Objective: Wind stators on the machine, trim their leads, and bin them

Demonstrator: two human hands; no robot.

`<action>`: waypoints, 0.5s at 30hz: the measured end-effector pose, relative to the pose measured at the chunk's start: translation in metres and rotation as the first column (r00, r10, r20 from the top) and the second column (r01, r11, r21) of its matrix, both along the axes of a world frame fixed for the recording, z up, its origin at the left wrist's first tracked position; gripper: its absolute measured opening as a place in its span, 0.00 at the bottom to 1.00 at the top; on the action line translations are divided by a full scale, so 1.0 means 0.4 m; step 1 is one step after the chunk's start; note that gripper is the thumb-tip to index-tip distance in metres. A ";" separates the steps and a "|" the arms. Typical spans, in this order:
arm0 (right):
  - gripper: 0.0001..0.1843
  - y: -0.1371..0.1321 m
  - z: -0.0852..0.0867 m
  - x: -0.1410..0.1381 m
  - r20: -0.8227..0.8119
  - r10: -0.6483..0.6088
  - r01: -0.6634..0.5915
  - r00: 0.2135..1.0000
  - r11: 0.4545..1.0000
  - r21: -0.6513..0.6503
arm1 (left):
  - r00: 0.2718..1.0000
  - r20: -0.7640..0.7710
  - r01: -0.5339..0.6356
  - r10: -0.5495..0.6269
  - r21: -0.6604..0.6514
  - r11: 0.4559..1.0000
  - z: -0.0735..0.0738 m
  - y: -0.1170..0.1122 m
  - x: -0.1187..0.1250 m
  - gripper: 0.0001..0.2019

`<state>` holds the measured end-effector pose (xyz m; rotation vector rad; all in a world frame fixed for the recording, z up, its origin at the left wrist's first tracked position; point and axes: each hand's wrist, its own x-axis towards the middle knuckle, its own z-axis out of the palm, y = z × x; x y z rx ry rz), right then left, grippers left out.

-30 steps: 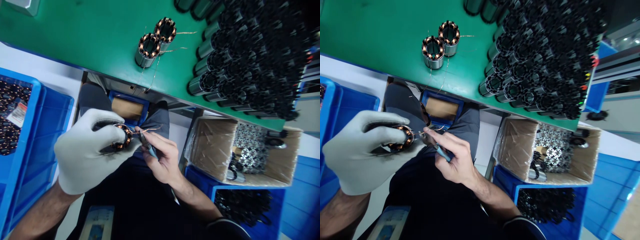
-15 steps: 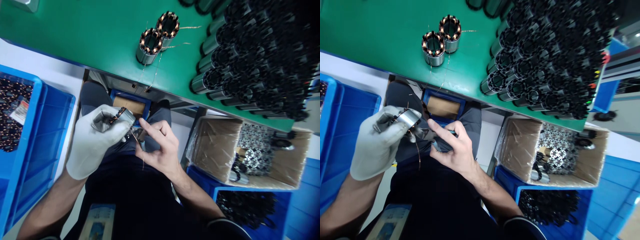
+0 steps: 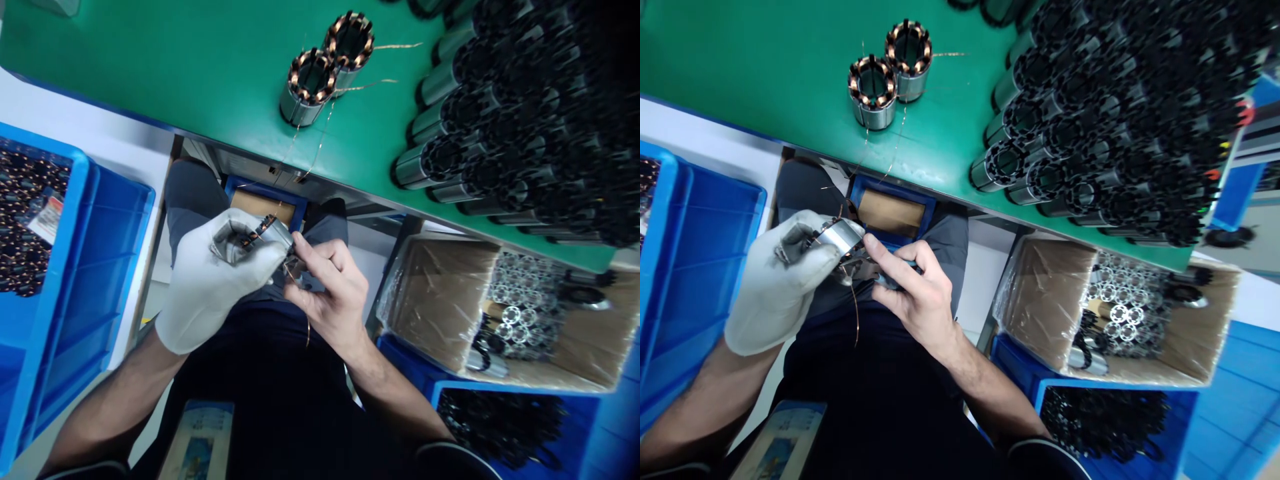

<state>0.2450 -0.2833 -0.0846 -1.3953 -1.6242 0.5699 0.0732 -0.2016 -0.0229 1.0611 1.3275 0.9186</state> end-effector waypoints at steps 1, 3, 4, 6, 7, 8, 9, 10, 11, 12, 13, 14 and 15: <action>0.38 -0.002 -0.003 0.001 -0.016 0.007 -0.007 1.000 1.000 -0.010 | 1.000 0.016 -0.010 0.010 -0.009 1.000 -0.001 0.000 0.003 0.07; 0.41 -0.005 -0.009 0.003 -0.062 0.019 -0.022 0.998 0.999 -0.035 | 0.999 0.036 -0.021 0.022 -0.038 0.999 -0.006 0.003 0.007 0.07; 0.42 -0.004 -0.012 0.005 -0.081 0.026 -0.030 0.996 0.998 -0.051 | 0.999 0.041 -0.018 0.020 -0.049 0.999 -0.012 0.005 0.009 0.07; 0.43 0.003 -0.018 0.009 -0.098 0.047 -0.056 0.994 0.994 -0.091 | 0.999 0.043 -0.026 0.028 -0.046 0.999 -0.033 0.010 0.010 0.08; 0.43 0.009 -0.022 0.011 -0.101 0.064 -0.075 0.993 0.991 -0.113 | 0.998 0.032 -0.045 0.046 -0.037 0.998 -0.047 0.012 0.010 0.08; 0.42 0.016 -0.026 0.013 -0.108 0.083 -0.098 0.991 0.986 -0.135 | 0.997 0.010 -0.074 0.074 -0.023 0.997 -0.062 0.014 0.008 0.09; 0.40 0.024 -0.031 0.015 -0.122 0.108 -0.126 0.987 0.979 -0.158 | 0.994 -0.016 -0.110 0.110 -0.004 0.994 -0.077 0.015 0.005 0.09; 0.38 0.032 -0.035 0.014 -0.143 0.133 -0.158 0.981 0.970 -0.187 | 0.989 -0.043 -0.143 0.143 0.016 0.990 -0.092 0.015 0.001 0.09; 0.36 0.039 -0.041 0.012 -0.170 0.161 -0.198 0.972 0.954 -0.224 | 0.984 -0.065 -0.162 0.164 0.030 0.986 -0.104 0.014 -0.005 0.09; 0.34 0.046 -0.046 0.008 -0.203 0.189 -0.241 0.961 0.932 -0.270 | 0.981 -0.082 -0.172 0.175 0.038 0.984 -0.113 0.011 -0.014 0.09; 0.33 0.050 -0.052 0.002 -0.242 0.215 -0.287 0.946 0.902 -0.321 | 0.978 -0.093 -0.186 0.189 0.042 0.982 -0.118 0.008 -0.026 0.09; 0.31 0.053 -0.059 -0.006 -0.284 0.232 -0.329 0.930 0.870 -0.368 | 0.973 -0.098 -0.206 0.207 0.029 0.978 -0.119 0.002 -0.043 0.10; 0.30 0.054 -0.067 -0.014 -0.324 0.234 -0.358 0.917 0.840 -0.408 | 0.968 -0.094 -0.233 0.233 0.003 0.972 -0.117 -0.004 -0.066 0.11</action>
